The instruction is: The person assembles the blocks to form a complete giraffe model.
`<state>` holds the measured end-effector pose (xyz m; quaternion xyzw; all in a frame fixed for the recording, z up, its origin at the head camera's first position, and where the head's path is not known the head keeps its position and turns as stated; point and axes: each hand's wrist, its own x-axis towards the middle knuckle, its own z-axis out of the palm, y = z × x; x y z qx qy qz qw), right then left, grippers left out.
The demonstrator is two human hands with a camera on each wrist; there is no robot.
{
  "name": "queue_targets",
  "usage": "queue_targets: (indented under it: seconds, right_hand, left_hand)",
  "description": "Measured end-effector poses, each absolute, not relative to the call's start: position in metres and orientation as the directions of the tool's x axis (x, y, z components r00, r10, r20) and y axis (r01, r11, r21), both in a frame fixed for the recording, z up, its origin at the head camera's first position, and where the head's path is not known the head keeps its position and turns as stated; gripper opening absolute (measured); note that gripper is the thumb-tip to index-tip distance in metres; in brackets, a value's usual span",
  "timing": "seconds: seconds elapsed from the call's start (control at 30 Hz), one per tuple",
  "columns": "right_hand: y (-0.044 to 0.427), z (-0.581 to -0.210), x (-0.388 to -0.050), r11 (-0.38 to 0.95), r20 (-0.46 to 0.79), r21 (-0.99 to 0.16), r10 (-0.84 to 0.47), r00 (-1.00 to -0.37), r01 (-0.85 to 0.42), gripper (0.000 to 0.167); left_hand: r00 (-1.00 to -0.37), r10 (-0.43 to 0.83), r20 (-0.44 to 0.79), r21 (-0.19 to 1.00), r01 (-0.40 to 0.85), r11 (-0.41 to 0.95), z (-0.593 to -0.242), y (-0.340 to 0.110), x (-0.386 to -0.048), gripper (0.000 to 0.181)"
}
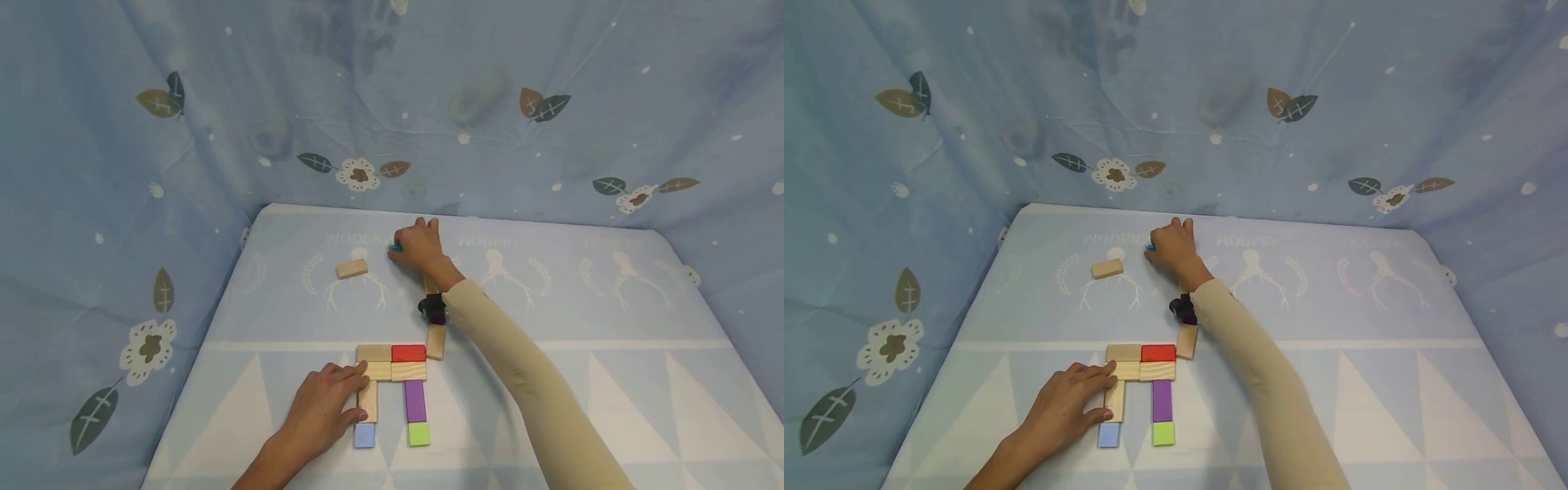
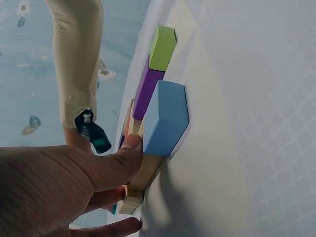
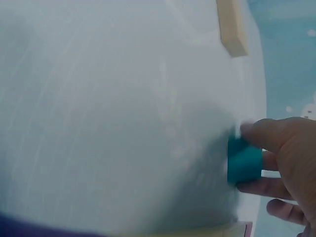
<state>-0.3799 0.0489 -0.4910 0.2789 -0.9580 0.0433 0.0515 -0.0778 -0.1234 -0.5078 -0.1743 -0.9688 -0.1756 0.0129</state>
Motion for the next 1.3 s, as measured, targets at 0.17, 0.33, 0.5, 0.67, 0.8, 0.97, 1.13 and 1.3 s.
queue_targets:
  seconds: [0.17,0.33,0.5,0.67,0.8,0.97,1.13,1.3]
  right_hand:
    - [0.056,-0.482,-0.378,0.788,0.118,-0.344,-0.504,-0.856,-0.511,0.028]
    - [0.077,-0.471,-0.382,0.593,0.156,-0.653,-0.503,-0.850,-0.471,0.041]
    - [0.106,-0.471,-0.386,0.450,0.146,-0.826,-0.413,-0.899,-0.341,0.040]
    - [0.133,-0.477,-0.391,0.422,0.108,-0.878,-0.285,-0.953,-0.226,0.037]
    - [0.147,-0.484,-0.392,0.444,0.067,-0.887,-0.145,-0.987,-0.125,0.033]
    - [0.156,-0.496,-0.392,0.537,0.020,-0.843,-0.038,-0.999,-0.038,0.031]
    - [0.157,-0.499,-0.391,0.659,-0.016,-0.752,-0.052,-0.999,-0.023,0.030]
    - [0.159,-0.498,-0.389,0.716,0.020,-0.689,-0.133,-0.991,-0.110,0.030]
  left_hand:
    - [-0.937,0.336,0.094,0.346,0.347,0.872,-0.508,-0.123,-0.077,0.051]
    - [-0.940,0.329,0.089,0.350,0.339,0.873,-0.508,-0.123,-0.077,0.051]
    - [-0.943,0.324,0.068,0.343,0.328,0.880,-0.507,-0.123,-0.077,0.052]
    - [-0.944,0.323,0.071,0.335,0.328,0.883,-0.507,-0.122,-0.078,0.052]
    - [-0.944,0.323,0.069,0.333,0.327,0.884,-0.506,-0.122,-0.078,0.052]
    - [-0.943,0.325,0.069,0.334,0.329,0.883,-0.507,-0.122,-0.077,0.051]
    - [-0.944,0.324,0.057,0.335,0.324,0.885,-0.506,-0.121,-0.077,0.051]
    - [-0.945,0.322,0.054,0.336,0.321,0.885,-0.507,-0.121,-0.078,0.051]
